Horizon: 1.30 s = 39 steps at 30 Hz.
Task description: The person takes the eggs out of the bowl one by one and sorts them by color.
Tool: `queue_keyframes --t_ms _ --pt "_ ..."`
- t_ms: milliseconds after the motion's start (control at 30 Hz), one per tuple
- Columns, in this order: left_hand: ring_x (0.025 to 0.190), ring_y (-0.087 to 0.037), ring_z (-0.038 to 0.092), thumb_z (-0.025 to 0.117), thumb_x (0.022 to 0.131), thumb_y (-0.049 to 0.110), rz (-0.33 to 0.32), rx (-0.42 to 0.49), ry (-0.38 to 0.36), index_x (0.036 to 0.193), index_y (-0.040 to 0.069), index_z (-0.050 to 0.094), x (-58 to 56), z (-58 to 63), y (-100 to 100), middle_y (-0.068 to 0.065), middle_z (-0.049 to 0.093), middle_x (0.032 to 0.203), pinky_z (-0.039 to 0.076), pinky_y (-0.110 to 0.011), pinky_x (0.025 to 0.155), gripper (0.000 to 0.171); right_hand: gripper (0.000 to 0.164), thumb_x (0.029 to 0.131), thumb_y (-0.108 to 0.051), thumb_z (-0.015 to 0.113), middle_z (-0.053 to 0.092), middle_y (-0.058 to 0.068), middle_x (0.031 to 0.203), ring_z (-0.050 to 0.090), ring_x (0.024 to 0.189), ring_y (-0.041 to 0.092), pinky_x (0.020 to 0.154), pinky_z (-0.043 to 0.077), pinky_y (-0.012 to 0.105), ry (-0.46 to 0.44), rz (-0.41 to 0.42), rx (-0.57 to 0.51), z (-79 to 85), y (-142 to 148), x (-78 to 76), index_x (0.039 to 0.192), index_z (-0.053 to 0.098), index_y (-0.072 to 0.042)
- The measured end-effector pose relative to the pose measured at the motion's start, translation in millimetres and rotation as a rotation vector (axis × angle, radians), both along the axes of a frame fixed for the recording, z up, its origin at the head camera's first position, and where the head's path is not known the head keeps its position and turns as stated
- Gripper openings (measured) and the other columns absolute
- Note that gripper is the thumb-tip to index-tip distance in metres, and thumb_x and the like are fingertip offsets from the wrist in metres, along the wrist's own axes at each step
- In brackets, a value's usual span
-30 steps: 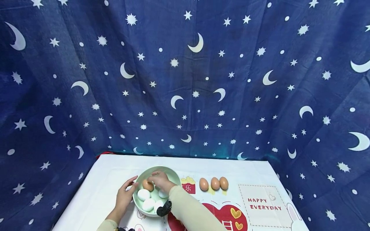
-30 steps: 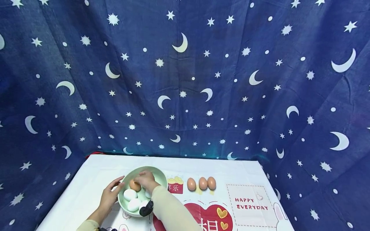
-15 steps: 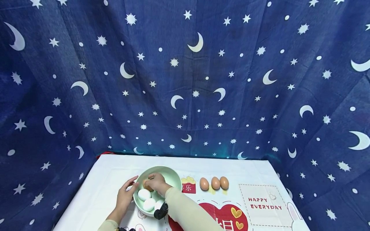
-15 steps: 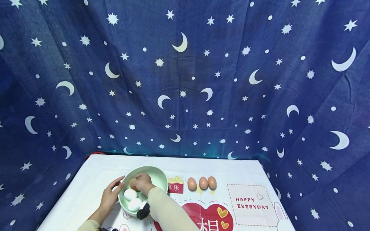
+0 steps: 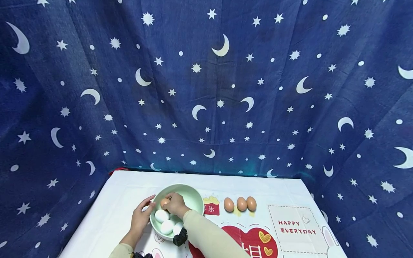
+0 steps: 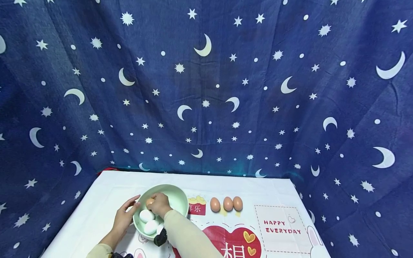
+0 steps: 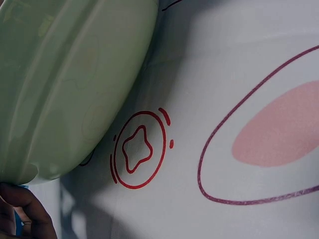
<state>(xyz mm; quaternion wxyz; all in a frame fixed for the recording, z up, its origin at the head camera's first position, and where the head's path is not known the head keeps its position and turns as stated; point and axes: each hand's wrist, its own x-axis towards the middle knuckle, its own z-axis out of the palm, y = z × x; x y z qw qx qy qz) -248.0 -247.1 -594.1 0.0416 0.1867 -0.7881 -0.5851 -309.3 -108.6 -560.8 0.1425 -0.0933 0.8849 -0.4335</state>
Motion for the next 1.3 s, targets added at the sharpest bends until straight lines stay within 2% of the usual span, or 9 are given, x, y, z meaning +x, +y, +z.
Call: queue_keyframes --t_ms 167,300,433,600,767,1000,1167,1300 --pt "0.101 -0.025 0.064 0.055 0.100 0.042 -0.004 -0.001 0.006 0.144 0.012 0.048 -0.7 0.4 1.6 -0.021 0.045 0.134 0.060 -0.026 0.076 0.053 0.033 0.080 -0.009 0.078 0.067 0.005 0.091 0.063 0.080 0.014 0.068 0.055 0.024 0.061 0.019 0.031 3.0 4.1 0.8 0.112 0.069 -0.003" --pt "0.095 -0.021 0.063 0.055 0.100 0.040 -0.006 -0.009 0.005 0.144 0.013 0.049 -2.0 0.0 3.0 -0.021 0.046 0.133 0.059 -0.024 0.072 0.052 0.033 0.079 -0.009 0.078 0.067 0.004 0.087 0.061 0.075 0.011 0.064 0.053 0.021 0.102 0.021 0.048 5.1 7.2 1.0 0.111 0.070 -0.004" --pt "0.090 -0.018 0.062 0.056 0.100 0.040 -0.003 -0.003 -0.002 0.143 0.014 0.049 -2.6 0.6 4.0 -0.020 0.046 0.133 0.058 -0.022 0.068 0.052 0.034 0.076 -0.010 0.079 0.065 0.001 0.081 0.057 0.070 0.009 0.060 0.051 0.020 0.114 0.010 0.034 5.8 8.2 -0.7 0.109 0.071 -0.005" --pt "0.090 -0.017 0.062 0.057 0.099 0.042 0.010 0.004 0.017 0.142 0.011 0.051 -2.5 1.3 3.3 -0.020 0.047 0.131 0.058 -0.022 0.068 0.054 0.037 0.073 -0.013 0.078 0.062 -0.002 0.079 0.053 0.067 0.007 0.058 0.047 0.019 0.090 -0.009 -0.021 7.7 9.8 -1.4 0.109 0.071 -0.007" --pt "0.087 -0.013 0.062 0.057 0.099 0.044 0.008 0.016 0.000 0.143 0.012 0.050 -1.5 -0.7 0.3 -0.019 0.046 0.133 0.058 -0.021 0.068 0.055 0.036 0.076 -0.017 0.078 0.063 -0.001 0.083 0.054 0.070 0.008 0.059 0.048 0.020 0.044 -0.018 -0.074 12.4 16.1 0.8 0.110 0.071 -0.007" --pt "0.094 -0.016 0.062 0.054 0.100 0.044 -0.001 0.019 -0.018 0.145 0.013 0.047 0.3 0.0 -2.7 -0.021 0.043 0.136 0.058 -0.022 0.071 0.056 0.032 0.077 -0.022 0.078 0.067 -0.001 0.085 0.057 0.075 0.008 0.063 0.050 0.021 0.067 -0.022 -0.078 23.2 33.5 0.7 0.105 0.071 -0.009" --pt "0.093 -0.016 0.062 0.054 0.101 0.041 0.001 0.011 -0.026 0.145 0.013 0.047 -0.2 0.8 -1.9 -0.020 0.044 0.135 0.058 -0.021 0.069 0.052 0.033 0.079 -0.017 0.077 0.068 0.003 0.088 0.058 0.071 0.007 0.060 0.053 0.020 0.034 -0.014 -0.186 35.5 47.1 2.5 0.108 0.069 -0.005" --pt "0.096 -0.017 0.062 0.053 0.101 0.042 -0.003 0.000 -0.029 0.145 0.014 0.047 -0.2 1.3 -0.7 -0.020 0.044 0.134 0.058 -0.021 0.071 0.052 0.033 0.080 -0.014 0.076 0.067 0.004 0.088 0.060 0.070 0.009 0.063 0.059 0.029 -0.004 -0.023 -0.260 42.1 57.5 3.8 0.111 0.068 -0.004"
